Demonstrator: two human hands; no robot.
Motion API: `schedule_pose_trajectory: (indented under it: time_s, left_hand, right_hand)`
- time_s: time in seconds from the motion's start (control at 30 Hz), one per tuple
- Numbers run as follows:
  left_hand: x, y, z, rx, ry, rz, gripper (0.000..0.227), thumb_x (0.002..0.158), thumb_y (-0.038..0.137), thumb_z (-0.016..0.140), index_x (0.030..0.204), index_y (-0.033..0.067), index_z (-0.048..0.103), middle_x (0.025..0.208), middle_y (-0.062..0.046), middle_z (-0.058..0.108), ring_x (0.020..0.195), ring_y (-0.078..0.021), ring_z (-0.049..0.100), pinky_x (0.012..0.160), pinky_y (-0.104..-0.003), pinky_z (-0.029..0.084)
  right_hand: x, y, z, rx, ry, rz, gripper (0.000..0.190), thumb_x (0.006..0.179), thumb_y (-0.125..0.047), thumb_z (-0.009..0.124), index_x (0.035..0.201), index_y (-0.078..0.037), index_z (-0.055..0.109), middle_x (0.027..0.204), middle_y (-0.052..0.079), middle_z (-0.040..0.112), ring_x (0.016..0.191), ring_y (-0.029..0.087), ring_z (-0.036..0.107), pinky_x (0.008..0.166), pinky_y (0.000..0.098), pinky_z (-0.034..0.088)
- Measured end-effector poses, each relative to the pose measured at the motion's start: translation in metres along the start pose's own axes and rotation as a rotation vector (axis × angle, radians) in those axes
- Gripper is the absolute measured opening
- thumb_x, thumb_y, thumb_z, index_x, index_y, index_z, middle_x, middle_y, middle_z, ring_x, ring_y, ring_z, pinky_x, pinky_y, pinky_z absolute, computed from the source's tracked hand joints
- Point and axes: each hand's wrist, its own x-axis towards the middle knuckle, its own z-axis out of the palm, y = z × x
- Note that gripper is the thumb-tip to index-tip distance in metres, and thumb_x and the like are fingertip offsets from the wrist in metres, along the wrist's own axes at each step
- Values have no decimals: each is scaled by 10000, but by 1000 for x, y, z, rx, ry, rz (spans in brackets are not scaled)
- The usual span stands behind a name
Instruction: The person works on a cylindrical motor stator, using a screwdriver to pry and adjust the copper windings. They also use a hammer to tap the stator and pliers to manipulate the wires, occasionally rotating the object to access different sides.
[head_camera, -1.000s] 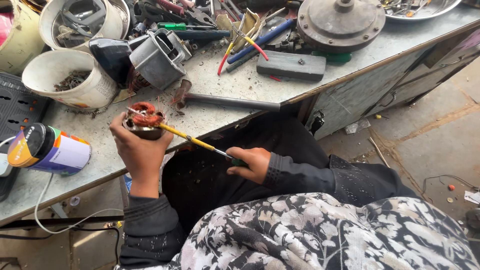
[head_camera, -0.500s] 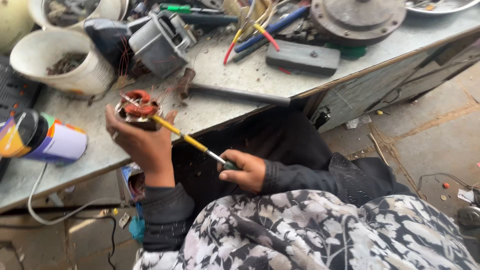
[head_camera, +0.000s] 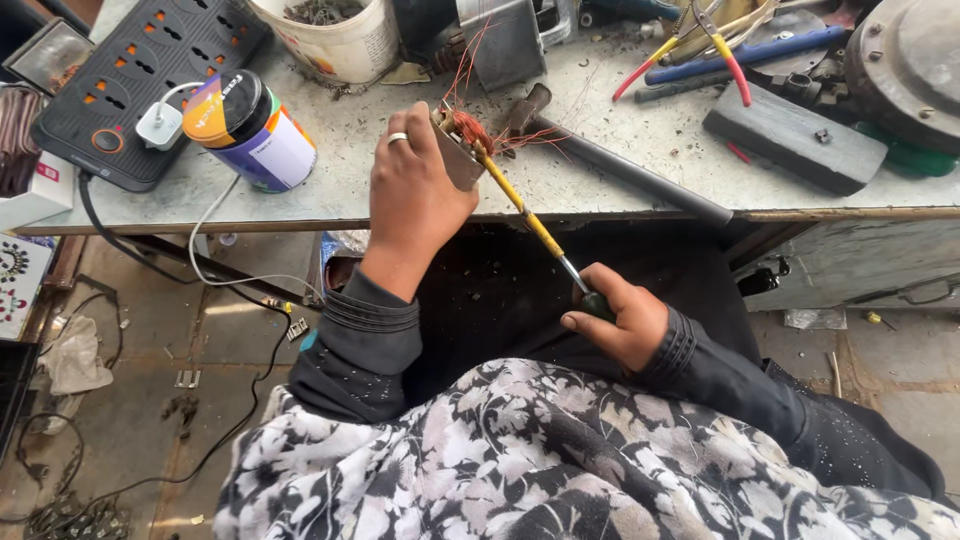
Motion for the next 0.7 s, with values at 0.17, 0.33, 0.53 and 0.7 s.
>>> schedule_pose_trajectory:
  time_s: [0.17, 0.33, 0.53, 0.7]
  left_hand:
    - [9, -6, -4, -51, -108, 37, 967, 637, 242, 906, 1384, -13, 349, 1328, -269, 504, 1201, -476, 557, 1030, -484, 485]
    - [16, -12, -9, -53, -216, 68, 974, 637, 264, 905, 1380, -30, 349, 1324, -289, 493, 1143, -476, 574, 991, -474, 492]
    - [22, -15, -16, -64, -259, 112, 1003, 613, 304, 927, 1370, -34, 363, 1307, -286, 499, 1143, -468, 582, 984, -486, 493]
    - [29, -21, -14, -84, -300, 157, 979, 619, 306, 913, 1368, -23, 374, 1305, -274, 513, 1156, -466, 576, 989, -477, 483]
  right_hand:
    - [-2, -10, -2, 244, -101, 425, 233, 908, -195, 712, 1029, -86, 546, 561, 3, 547, 428, 95, 533, 392, 287, 436]
    - [-1, -17, -2, 306, -123, 475, 232, 903, -179, 685, 1059, -99, 532, 536, 4, 541, 388, 116, 525, 364, 294, 426]
    - [-5, -14, 0, 163, -125, 333, 244, 915, -204, 691, 1081, -101, 546, 573, 14, 577, 437, 117, 562, 426, 294, 461]
    - [-8, -3, 0, 76, -86, 165, 293, 908, -205, 698, 1128, -92, 541, 643, 40, 622, 543, 153, 612, 525, 311, 499]
